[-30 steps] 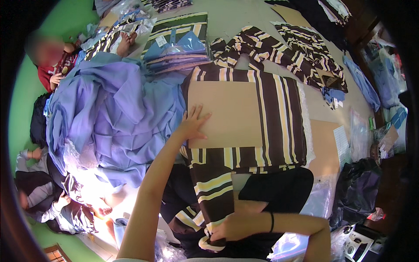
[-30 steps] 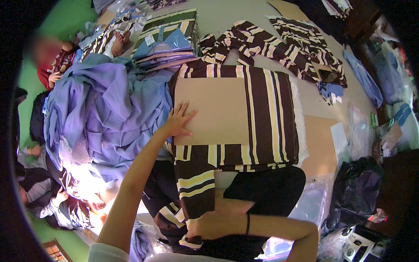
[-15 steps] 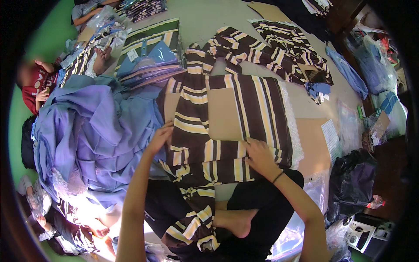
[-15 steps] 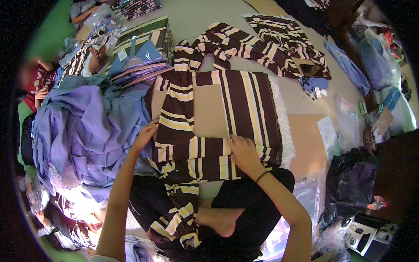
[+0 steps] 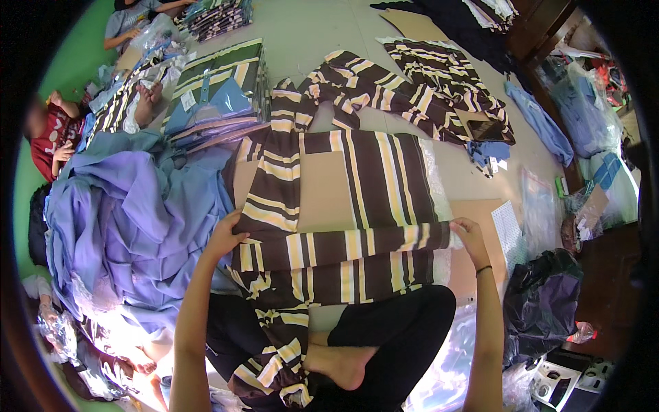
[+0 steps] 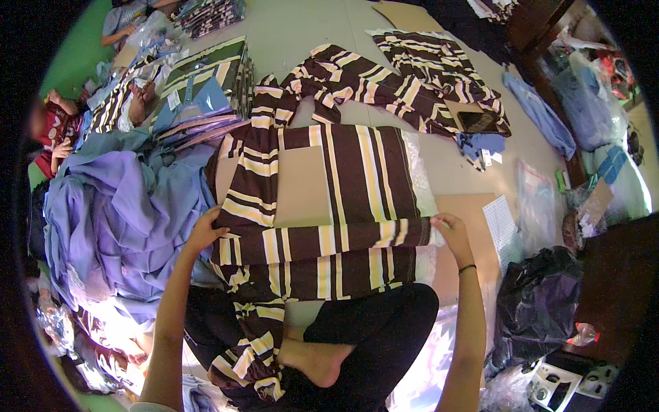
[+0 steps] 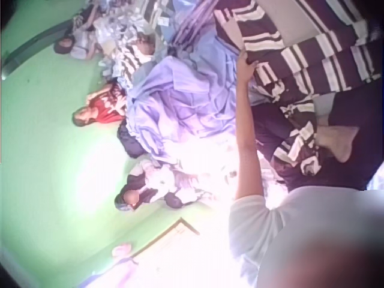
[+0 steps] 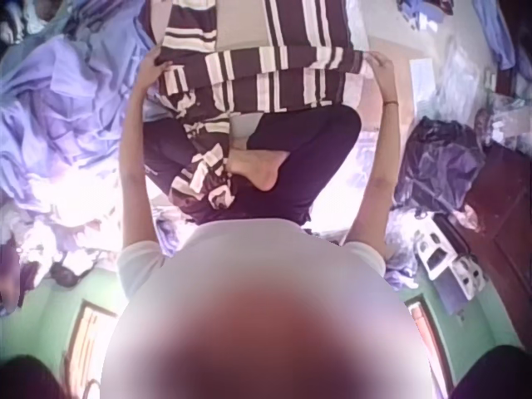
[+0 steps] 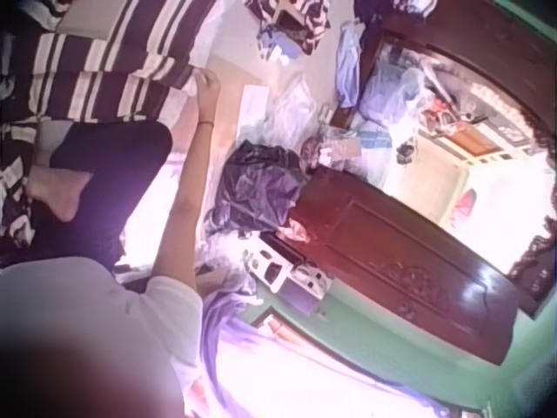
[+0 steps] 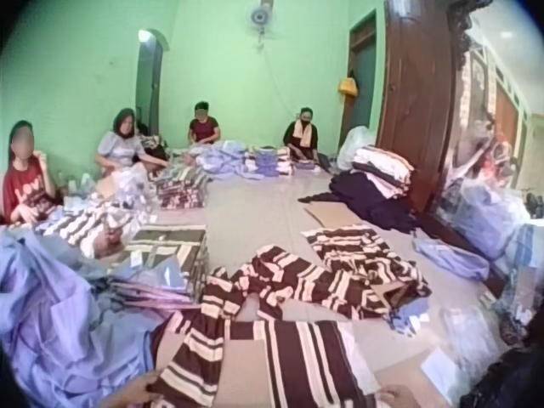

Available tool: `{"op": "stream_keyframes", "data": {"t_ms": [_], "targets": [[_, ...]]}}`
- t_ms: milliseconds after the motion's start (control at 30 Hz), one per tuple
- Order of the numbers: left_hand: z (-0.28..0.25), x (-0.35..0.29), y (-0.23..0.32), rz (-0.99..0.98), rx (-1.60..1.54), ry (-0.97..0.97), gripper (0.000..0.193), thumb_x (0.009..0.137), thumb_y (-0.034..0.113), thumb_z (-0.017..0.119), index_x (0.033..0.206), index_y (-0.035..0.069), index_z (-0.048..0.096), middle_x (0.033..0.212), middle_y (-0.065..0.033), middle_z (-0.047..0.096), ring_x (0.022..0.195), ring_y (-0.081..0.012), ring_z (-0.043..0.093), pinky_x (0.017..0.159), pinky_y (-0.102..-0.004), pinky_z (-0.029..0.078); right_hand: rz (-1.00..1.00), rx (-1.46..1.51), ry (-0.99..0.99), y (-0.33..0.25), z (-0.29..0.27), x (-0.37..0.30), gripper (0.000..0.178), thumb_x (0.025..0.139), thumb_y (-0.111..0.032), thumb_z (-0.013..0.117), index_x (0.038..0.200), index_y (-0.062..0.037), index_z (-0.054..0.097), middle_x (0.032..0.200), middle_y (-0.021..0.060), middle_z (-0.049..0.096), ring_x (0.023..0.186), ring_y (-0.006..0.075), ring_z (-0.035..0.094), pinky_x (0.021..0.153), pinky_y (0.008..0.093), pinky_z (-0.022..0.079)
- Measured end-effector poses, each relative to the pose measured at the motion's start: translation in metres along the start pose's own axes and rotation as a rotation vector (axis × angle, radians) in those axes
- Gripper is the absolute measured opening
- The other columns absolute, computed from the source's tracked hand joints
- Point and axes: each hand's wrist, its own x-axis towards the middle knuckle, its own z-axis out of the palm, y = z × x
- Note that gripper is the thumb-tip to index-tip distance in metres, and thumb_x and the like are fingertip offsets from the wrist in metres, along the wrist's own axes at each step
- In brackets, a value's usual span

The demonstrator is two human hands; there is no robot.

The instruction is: The person folds a striped garment and a blue garment, places each into a clear plastic bag, and stacks the sealed packages on the floor. The person repeats this process for multiple garments.

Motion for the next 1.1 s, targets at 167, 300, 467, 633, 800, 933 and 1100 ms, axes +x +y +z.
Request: {"op": "stream_keyframes", "data": {"t_ms": [167,300,467,633,800,933,1100], "targets": [[0.005,-0.003,-0.001,-0.068,0.048,0.058,0.052,0.062,-0.002,0.06,0.112,-0.003,0.046,0.118,-0.0185,0.046,0.113,-0.03,0.041,0.096,-0.0317,0.031,-0.475,-0.763,0.481,-0.01,0.035,-0.001,0.028,0.074,-0.015,0.058,0.099,-0.0044,0.055,0.101,0.0143,0.056,0.089,0.0265,0.054,0.075,0.0342,0.043],[0.008,-0.004,-0.014,-0.086,-0.137,0.049,0.052,0.063,-0.002,0.059,0.113,-0.002,0.046,0.118,-0.0157,0.045,0.114,-0.0274,0.04,0.096,-0.0309,0.03,-0.772,-0.65,-0.278,-0.027,0.066,-0.031,0.028,0.076,-0.021,0.056,0.103,-0.0105,0.055,0.109,0.0108,0.053,0.098,0.0296,0.05,0.077,0.0379,0.042],[0.009,-0.007,-0.023,-0.06,-0.211,0.102,0.044,0.063,0.001,0.057,0.106,-0.001,0.049,0.114,-0.0134,0.047,0.109,-0.0255,0.043,0.094,-0.0304,0.03,-0.012,-0.654,-0.225,-0.07,0.074,-0.004,0.026,0.079,-0.023,0.054,0.097,-0.0053,0.058,0.094,0.0164,0.059,0.076,0.0267,0.059,0.065,0.0352,0.047],[0.015,-0.01,-0.021,-0.05,-0.333,0.162,0.031,0.063,0.002,0.058,0.092,0.0,0.051,0.112,-0.012,0.049,0.107,-0.0238,0.044,0.092,-0.0292,0.031,-0.442,-0.206,-0.162,-0.14,0.165,0.08,0.031,0.077,-0.019,0.058,0.102,-0.0018,0.055,0.095,0.0145,0.059,0.081,0.0246,0.058,0.072,0.03,0.045],[0.015,-0.01,-0.022,-0.075,-0.417,0.173,0.029,0.062,-0.002,0.061,0.086,0.0,0.044,0.113,-0.0124,0.048,0.112,-0.0244,0.041,0.095,-0.0289,0.028,-0.295,0.154,0.05,-0.208,0.274,0.2,0.043,0.075,-0.029,0.061,0.102,0.0037,0.054,0.094,0.0164,0.06,0.083,0.0219,0.059,0.073,0.0285,0.045],[0.012,-0.01,-0.022,-0.003,-0.398,0.14,0.029,0.062,-0.004,0.062,0.084,0.0,0.042,0.112,-0.0138,0.048,0.113,-0.0267,0.041,0.095,-0.0295,0.028,-0.102,-0.098,0.106,-0.232,0.308,0.238,0.045,0.071,-0.031,0.063,0.098,0.0042,0.056,0.083,0.0139,0.061,0.075,0.0207,0.059,0.068,0.0286,0.045],[0.009,-0.012,-0.026,-0.111,-0.477,0.09,0.027,0.061,-0.009,0.059,0.077,0.002,0.041,0.107,-0.0118,0.049,0.11,-0.0231,0.042,0.093,-0.0283,0.03,-0.449,0.847,-0.244,-0.22,0.247,0.209,0.024,0.077,-0.008,0.058,0.098,0.0011,0.055,0.087,0.0027,0.056,0.082,0.0083,0.051,0.075,0.0228,0.04]]}}
